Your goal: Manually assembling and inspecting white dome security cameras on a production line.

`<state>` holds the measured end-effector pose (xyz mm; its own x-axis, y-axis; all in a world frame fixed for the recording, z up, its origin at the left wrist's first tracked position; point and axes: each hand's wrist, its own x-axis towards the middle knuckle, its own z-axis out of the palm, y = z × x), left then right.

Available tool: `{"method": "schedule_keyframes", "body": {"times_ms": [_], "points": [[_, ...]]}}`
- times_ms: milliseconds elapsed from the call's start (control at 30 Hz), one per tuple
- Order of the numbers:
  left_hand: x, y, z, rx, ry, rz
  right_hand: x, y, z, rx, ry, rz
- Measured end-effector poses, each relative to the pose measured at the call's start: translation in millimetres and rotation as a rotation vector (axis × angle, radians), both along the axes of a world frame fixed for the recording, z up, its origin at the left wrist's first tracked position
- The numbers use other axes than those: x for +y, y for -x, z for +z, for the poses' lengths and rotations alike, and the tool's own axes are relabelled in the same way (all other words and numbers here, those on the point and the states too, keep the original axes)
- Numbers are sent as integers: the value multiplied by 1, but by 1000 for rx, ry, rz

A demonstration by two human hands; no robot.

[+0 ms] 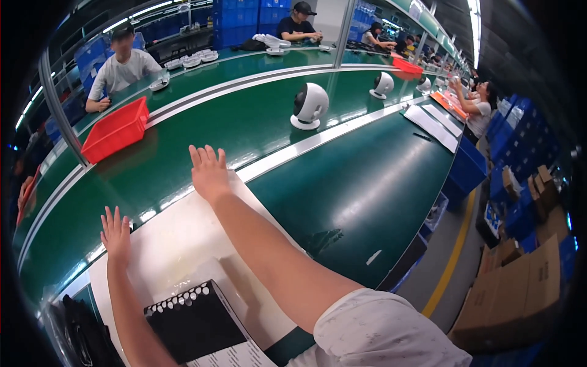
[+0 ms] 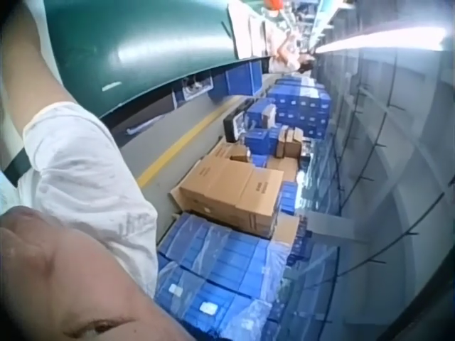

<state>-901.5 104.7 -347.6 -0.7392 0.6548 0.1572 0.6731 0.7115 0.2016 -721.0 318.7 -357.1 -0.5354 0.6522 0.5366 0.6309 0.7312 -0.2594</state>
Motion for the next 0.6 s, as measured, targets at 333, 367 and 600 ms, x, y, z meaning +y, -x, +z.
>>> {"method": "schedule_keyframes", "body": {"times_ms": [333,367,600], "points": [[8,1,5,9,117,28,-65,17,15,-218,206,431],[8,-5,4,15,111,39,-72,22,10,-126,140,516],[26,-44,4,106,98,-309,-69,29,-9,-220,199,682]]}}
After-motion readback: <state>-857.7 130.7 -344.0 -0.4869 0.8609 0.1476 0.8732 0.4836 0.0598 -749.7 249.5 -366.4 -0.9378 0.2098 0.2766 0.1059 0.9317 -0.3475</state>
